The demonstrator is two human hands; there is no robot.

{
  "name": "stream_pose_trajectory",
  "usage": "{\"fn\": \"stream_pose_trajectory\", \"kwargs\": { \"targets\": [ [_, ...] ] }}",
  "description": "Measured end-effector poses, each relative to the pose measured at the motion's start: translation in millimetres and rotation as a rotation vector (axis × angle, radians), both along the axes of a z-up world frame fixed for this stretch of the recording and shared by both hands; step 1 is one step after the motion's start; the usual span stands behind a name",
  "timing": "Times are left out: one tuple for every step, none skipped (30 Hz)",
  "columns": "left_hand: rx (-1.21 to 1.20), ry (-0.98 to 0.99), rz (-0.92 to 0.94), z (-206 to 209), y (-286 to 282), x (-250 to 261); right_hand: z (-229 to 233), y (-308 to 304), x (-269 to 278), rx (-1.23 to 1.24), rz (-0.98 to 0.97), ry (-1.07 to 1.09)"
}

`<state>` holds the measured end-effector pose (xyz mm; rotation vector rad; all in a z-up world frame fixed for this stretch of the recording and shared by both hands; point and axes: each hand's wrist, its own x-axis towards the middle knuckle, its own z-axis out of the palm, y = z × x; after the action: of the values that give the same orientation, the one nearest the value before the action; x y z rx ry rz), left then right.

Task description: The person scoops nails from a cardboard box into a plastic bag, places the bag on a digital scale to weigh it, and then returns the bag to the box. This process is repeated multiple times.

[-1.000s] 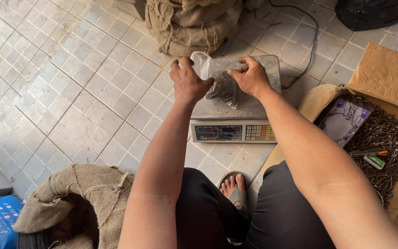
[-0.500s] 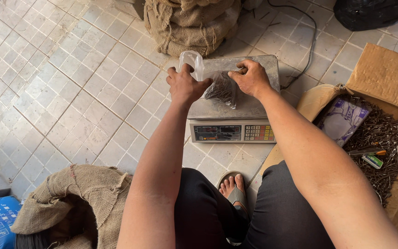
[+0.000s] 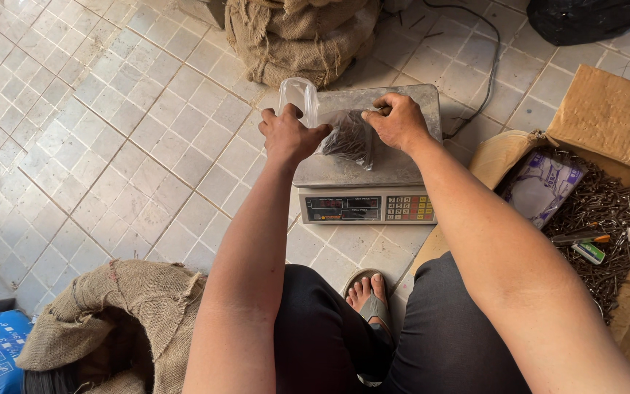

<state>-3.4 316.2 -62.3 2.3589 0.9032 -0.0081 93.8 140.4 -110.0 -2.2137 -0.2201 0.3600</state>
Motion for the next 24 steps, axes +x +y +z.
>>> {"fn": "stream_pose_trajectory", "kwargs": {
  "targets": [
    [0.0,0.0,0.0,-0.1,0.1,-0.2,0.4,-0.3,-0.3,0.0,0.0,0.0],
    [-0.005,-0.003,-0.004,-0.1,0.2,-0.4,0.8,-0.6,-0.5,-0.003,0.002,0.005],
    [-0.01,-0.006,-0.007,0.0,0.5,-0.4,1.3,-0.8,-0.7,-0.005,0.005,0.01],
    [-0.01,-0.006,-0.007,-0.4,0.7,-0.2,1.4,0.1,-0.8,-0.005,0.005,0.01],
    [-0.008,-0.004,-0.01,-1.1,0.5,-0.1,1.4,0.5,-1.0,-0.004,0.002,0.004],
    [-0.005,-0.002,-0.012,-1.7,0.3,0.0,1.4,1.0,-1.2,-0.003,0.0,-0.002],
    [-0.005,-0.002,-0.012,-3.6,1.3,0.5,2.1,0.8,-1.1,-0.003,0.0,-0.002],
    [-0.002,-0.002,-0.013,-5.4,2.3,1.0,2.8,0.6,-1.0,-0.011,0.005,0.008],
    [0.0,-0.002,-0.014,-7.6,3.0,1.2,3.3,0.1,-1.4,-0.018,0.009,0.019],
    [0.0,-0.002,-0.014,-7.8,3.1,0.7,2.4,0.0,-1.9,-0.018,0.009,0.019],
    [-0.004,-0.007,-0.017,-8.0,3.4,0.4,1.6,0.2,-2.2,-0.008,0.002,0.01],
    [-0.008,-0.011,-0.02,-8.1,3.8,0.1,0.8,0.3,-2.5,0.003,-0.004,0.001],
    [-0.008,-0.011,-0.019,-6.8,3.5,-0.6,2.1,0.0,-3.2,0.002,-0.004,0.001],
    [-0.01,-0.003,-0.025,-5.5,3.2,-1.4,3.5,-0.2,-4.1,0.001,-0.004,0.001],
    [-0.01,0.004,-0.03,-3.7,3.3,-1.5,5.4,-0.1,-4.1,0.001,-0.003,-0.001],
    [-0.01,0.003,-0.03,-3.5,3.5,-1.0,5.8,0.3,-3.5,0.001,-0.003,-0.003],
    [-0.004,0.002,-0.034,-4.1,3.4,-1.1,5.4,0.2,-3.7,0.0,-0.002,-0.008],
    [0.001,0.002,-0.038,-4.8,3.2,-1.2,5.0,0.0,-3.9,-0.001,0.0,-0.013],
    [0.001,0.002,-0.039,-4.0,2.9,-1.9,3.6,-0.2,-3.2,-0.001,-0.001,-0.014],
    [0.007,-0.002,-0.045,-3.2,2.5,-2.5,2.3,-0.5,-2.4,0.0,-0.002,-0.014],
    [0.012,-0.004,-0.051,-2.7,2.1,-3.5,0.7,-0.9,-2.1,0.001,-0.002,-0.014],
    [0.012,-0.004,-0.052,-3.8,2.0,-4.1,0.1,-0.9,-2.3,0.001,-0.003,-0.013],
    [0.036,0.004,-0.057,-4.7,1.7,-4.0,-0.1,-1.3,-2.0,-0.003,-0.004,-0.012],
    [0.06,0.011,-0.063,-5.5,1.3,-3.9,-0.4,-1.8,-1.6,-0.006,-0.004,-0.011]
  ]
}}
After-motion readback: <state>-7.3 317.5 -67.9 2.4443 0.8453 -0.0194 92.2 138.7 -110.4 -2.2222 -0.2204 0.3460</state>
